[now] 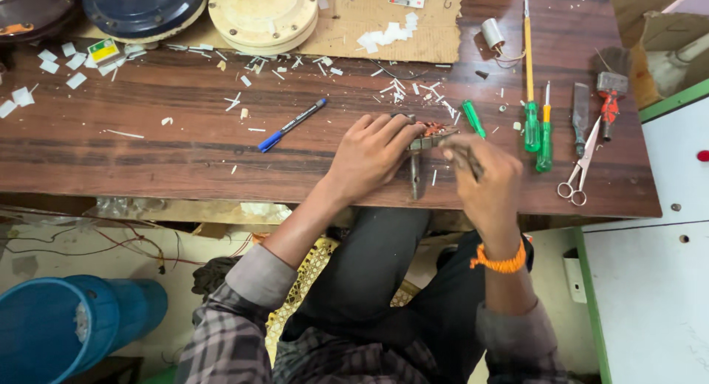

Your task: The person sits at a workbench and places small copper segments one at a time into the slots of a round metal fixture, pressing each into position by hand. They briefly pick up a marker and mark the fixture before resuming placing the copper segments.

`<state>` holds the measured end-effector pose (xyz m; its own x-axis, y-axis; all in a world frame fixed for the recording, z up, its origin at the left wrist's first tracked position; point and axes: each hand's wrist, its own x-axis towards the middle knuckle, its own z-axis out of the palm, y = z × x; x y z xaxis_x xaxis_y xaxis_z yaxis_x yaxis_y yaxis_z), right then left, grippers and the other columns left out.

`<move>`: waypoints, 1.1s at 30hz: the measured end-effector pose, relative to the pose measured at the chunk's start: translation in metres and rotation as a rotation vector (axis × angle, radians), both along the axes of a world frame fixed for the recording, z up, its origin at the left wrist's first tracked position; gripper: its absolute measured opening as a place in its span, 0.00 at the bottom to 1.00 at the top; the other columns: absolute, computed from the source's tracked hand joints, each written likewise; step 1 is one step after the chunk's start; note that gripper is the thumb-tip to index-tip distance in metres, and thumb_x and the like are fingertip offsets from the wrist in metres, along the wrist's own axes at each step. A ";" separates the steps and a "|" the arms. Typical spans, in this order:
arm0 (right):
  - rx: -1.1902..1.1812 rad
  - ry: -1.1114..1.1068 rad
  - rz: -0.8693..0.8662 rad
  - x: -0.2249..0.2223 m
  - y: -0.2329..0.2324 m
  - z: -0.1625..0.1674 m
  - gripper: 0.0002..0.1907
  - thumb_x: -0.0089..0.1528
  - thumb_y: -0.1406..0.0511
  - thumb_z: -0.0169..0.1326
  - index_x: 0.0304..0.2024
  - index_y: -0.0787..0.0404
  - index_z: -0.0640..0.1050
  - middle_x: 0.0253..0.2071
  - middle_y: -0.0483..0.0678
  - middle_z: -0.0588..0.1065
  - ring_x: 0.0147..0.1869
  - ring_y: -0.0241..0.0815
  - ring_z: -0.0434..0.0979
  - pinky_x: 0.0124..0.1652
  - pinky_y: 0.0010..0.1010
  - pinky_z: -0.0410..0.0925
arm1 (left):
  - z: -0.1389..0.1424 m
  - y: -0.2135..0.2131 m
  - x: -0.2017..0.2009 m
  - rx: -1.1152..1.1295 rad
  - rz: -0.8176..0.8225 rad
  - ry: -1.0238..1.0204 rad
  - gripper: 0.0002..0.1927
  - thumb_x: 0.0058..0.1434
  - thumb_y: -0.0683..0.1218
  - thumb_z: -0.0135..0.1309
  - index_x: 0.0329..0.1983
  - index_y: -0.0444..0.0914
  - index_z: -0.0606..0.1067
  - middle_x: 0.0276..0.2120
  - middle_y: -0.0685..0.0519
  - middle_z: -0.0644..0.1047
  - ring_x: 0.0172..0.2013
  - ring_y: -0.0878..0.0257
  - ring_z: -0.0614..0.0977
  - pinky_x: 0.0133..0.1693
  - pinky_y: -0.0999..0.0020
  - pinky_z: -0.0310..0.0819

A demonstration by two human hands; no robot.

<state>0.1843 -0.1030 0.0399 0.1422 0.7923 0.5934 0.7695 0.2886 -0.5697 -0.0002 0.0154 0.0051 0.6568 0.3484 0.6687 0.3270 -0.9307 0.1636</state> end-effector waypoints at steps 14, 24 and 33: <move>-0.220 -0.187 0.015 0.029 0.080 0.029 0.07 0.63 0.65 0.65 0.42 0.60 0.84 0.30 0.53 0.79 0.29 0.43 0.78 0.32 0.34 0.68 | 0.009 -0.009 -0.008 -0.044 -0.011 -0.160 0.19 0.63 0.50 0.63 0.54 0.39 0.76 0.48 0.52 0.82 0.47 0.57 0.84 0.47 0.62 0.76; -0.351 -0.353 -0.084 0.009 0.081 0.048 0.11 0.61 0.60 0.67 0.40 0.60 0.84 0.27 0.57 0.78 0.31 0.53 0.79 0.32 0.42 0.68 | 0.012 0.030 0.027 -0.930 -0.028 -0.195 0.23 0.57 0.53 0.63 0.54 0.41 0.77 0.29 0.49 0.82 0.32 0.56 0.83 0.35 0.61 0.76; -0.584 0.058 0.061 -0.004 0.057 0.057 0.09 0.60 0.61 0.61 0.39 0.58 0.82 0.30 0.49 0.81 0.32 0.42 0.85 0.30 0.32 0.76 | -0.005 0.064 0.011 -1.041 -0.458 -0.099 0.17 0.63 0.50 0.64 0.54 0.41 0.80 0.36 0.54 0.85 0.35 0.70 0.81 0.40 0.69 0.78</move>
